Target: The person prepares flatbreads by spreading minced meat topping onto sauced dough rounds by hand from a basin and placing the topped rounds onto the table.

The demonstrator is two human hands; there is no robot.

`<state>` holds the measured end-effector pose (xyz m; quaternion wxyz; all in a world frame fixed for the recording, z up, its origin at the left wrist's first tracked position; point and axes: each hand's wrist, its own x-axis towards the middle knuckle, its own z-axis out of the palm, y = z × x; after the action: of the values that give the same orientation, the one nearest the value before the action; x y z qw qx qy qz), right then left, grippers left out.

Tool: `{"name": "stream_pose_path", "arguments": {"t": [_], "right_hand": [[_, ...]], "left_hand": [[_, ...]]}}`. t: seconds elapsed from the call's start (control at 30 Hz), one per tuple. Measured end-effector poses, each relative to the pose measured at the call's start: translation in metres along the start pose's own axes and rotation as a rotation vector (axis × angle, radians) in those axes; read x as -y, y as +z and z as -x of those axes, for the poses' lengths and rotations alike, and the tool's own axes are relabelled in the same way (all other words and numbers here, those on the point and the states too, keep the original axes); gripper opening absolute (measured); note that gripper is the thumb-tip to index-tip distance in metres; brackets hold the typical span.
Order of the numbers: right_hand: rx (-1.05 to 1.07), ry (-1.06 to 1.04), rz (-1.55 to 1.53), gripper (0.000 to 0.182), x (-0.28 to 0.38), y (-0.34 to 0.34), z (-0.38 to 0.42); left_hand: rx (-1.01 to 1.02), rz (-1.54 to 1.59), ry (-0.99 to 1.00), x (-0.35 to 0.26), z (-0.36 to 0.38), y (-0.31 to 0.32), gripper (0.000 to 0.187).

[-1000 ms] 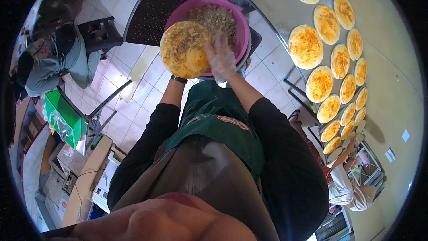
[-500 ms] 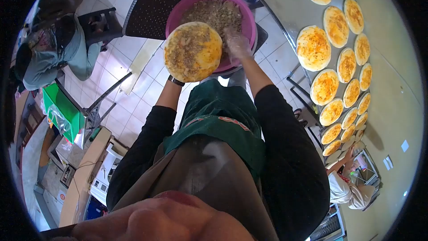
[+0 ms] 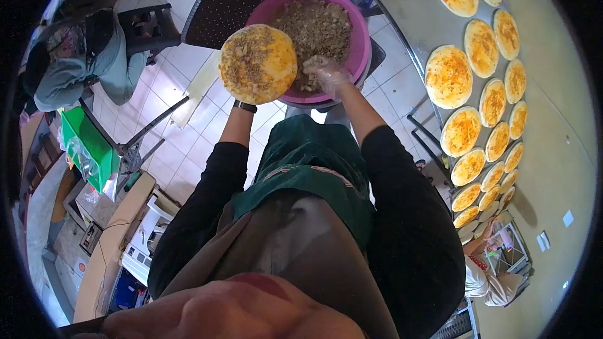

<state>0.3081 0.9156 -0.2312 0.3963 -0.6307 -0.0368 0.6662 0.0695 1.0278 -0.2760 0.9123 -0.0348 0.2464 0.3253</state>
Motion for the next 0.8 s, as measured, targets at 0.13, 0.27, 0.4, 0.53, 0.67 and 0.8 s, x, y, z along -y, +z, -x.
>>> {"name": "stream_pose_path", "arguments": {"t": [0.13,0.27,0.4,0.53,0.67,0.8], "right_hand": [[0.115,-0.163,-0.164,0.035,0.069,0.032,0.07],[0.007,-0.588,0.503,0.027,0.092,0.029,0.054],[-0.245,-0.934,0.756,0.026,0.104,0.024,0.049],[-0.174,-1.062,1.11,0.044,0.089,0.043,0.081],[-0.022,-1.075,1.381,0.066,0.058,0.062,0.084],[-0.449,-0.812,1.147,0.074,0.031,0.046,0.059]], "left_hand": [[0.003,-0.004,-0.005,0.007,-0.01,0.008,0.061],[-0.002,-0.018,-0.002,0.021,-0.014,0.018,0.061],[-0.033,-0.058,0.036,0.032,-0.011,0.027,0.061],[-0.073,-0.102,0.078,0.036,-0.009,0.035,0.061],[-0.055,-0.108,0.071,0.033,-0.01,0.021,0.062],[-0.064,-0.133,0.072,0.031,-0.011,0.01,0.062]]}}
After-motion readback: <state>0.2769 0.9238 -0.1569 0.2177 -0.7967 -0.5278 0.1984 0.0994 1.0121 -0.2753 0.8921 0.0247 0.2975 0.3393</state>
